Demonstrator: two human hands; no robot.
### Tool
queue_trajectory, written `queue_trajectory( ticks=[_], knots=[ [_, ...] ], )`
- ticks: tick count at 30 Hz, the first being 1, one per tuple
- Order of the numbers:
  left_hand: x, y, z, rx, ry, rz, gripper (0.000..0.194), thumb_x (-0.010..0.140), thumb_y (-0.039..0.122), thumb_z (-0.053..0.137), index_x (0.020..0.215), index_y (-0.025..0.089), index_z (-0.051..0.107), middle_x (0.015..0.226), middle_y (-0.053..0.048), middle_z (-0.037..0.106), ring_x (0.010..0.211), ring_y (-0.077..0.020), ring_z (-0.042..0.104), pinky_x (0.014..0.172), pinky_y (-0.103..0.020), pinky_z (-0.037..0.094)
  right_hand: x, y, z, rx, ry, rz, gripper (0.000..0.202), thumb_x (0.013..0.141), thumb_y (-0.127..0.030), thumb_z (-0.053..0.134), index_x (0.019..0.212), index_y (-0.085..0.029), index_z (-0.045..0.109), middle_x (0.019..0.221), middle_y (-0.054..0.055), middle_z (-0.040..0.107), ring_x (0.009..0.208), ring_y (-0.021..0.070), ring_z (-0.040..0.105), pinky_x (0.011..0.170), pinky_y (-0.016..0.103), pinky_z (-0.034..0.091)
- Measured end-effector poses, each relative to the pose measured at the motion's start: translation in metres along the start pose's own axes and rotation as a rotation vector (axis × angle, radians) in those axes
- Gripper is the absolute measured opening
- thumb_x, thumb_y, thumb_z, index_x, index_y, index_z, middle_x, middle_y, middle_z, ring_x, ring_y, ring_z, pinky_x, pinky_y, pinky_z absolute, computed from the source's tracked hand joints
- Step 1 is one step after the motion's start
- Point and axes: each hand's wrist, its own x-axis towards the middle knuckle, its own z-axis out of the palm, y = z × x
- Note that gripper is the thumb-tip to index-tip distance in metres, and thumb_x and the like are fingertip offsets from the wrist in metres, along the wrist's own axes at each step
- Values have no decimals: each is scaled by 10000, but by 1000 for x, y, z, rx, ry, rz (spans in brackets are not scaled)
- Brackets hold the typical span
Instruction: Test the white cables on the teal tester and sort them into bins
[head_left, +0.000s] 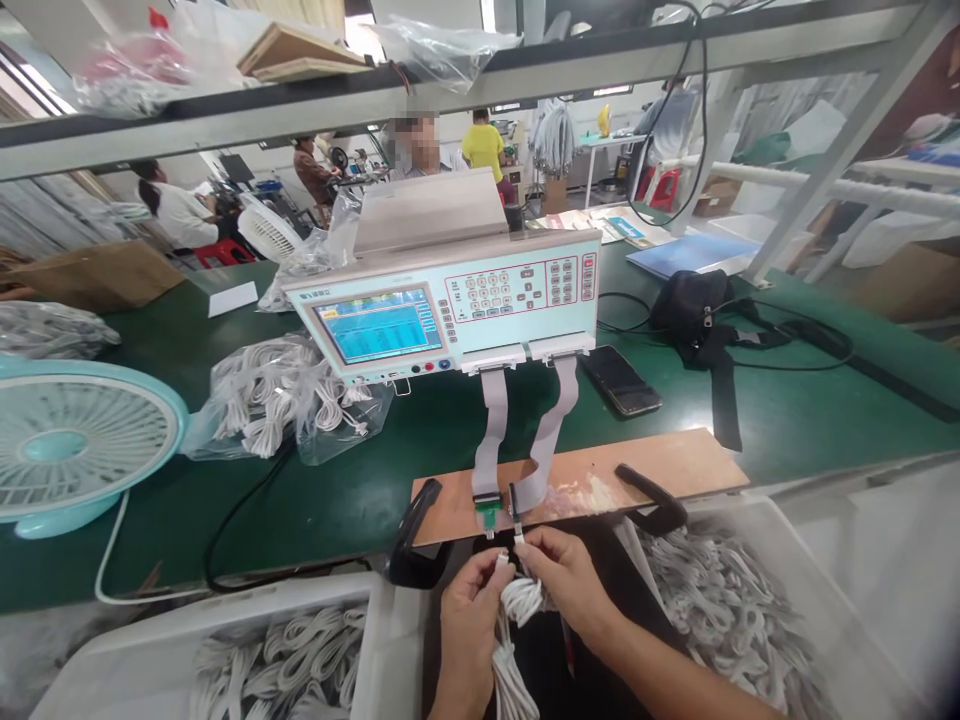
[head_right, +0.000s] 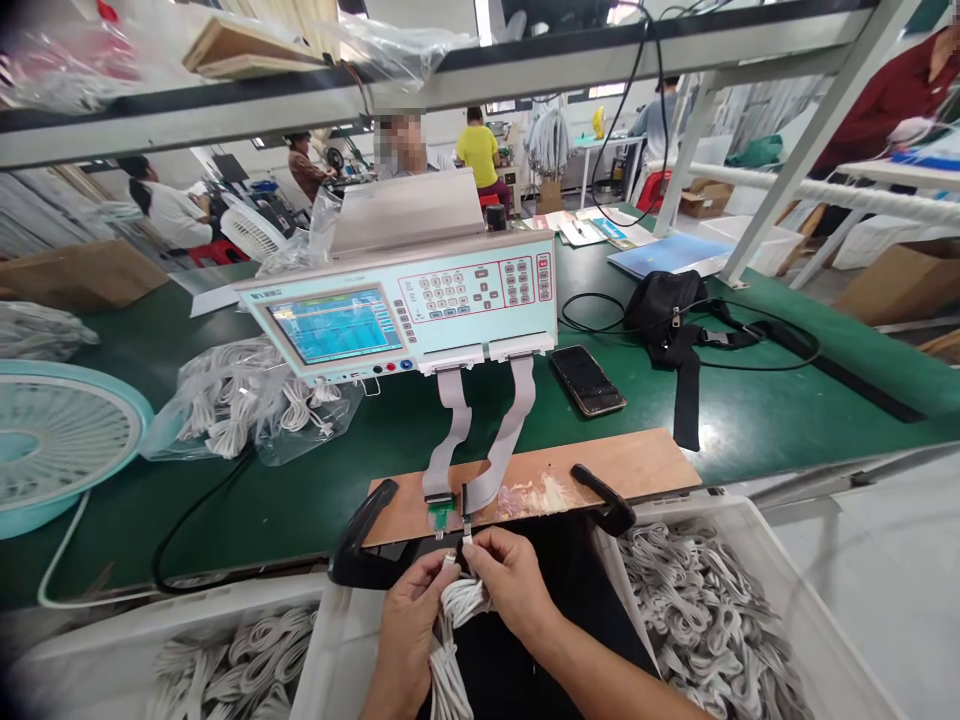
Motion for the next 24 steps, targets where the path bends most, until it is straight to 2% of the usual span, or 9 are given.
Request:
queue_trajectory(
  ticks=[3,8,12,15,19,24],
  knots=[
    [1,6,-3,-6,-79,-41,257,624,313,758,813,144,723,744,-35,707,713,-164,615,680,-233,477,-1,-5,3,19,23,2,338,731,-444,636,584,-162,520,544,-33,437,523,109,374,505,227,320],
    [5,7,-9,141,-176,-10,311,677,378,713,853,121,714,705,-34,676,580,-120,549,542,-201,436,-3,-11,3,-3,30,-2,334,734,-431,622,575,-165,499,539,-39,423,521,105,356,509,222,319],
    [10,4,-13,256,-246,7,332,711,457,651,707,125,664,517,33,527,429,-73,394,429,-187,323,-4,-12,4,-24,31,-3,323,733,-419,616,574,-162,502,538,-38,424,523,107,357,508,223,314],
    [11,6,-14,334,-317,68,370,748,483,595,602,143,575,479,54,431,452,-77,362,445,-187,286,-4,-10,4,-17,39,8,310,728,-410,617,582,-159,506,537,-40,421,519,103,350,506,221,306],
    [10,11,-17,396,-400,94,381,808,490,505,607,166,488,497,66,370,467,-79,329,450,-193,264,-4,-9,4,-25,37,14,312,733,-404,612,579,-158,498,535,-41,420,515,101,344,499,221,298],
    [9,19,-20,456,-474,125,326,850,429,463,653,171,493,540,54,410,491,-94,396,475,-204,307,-3,-13,4,-56,26,-20,309,741,-408,617,591,-155,520,546,-36,437,527,106,363,514,224,317]
  ],
)
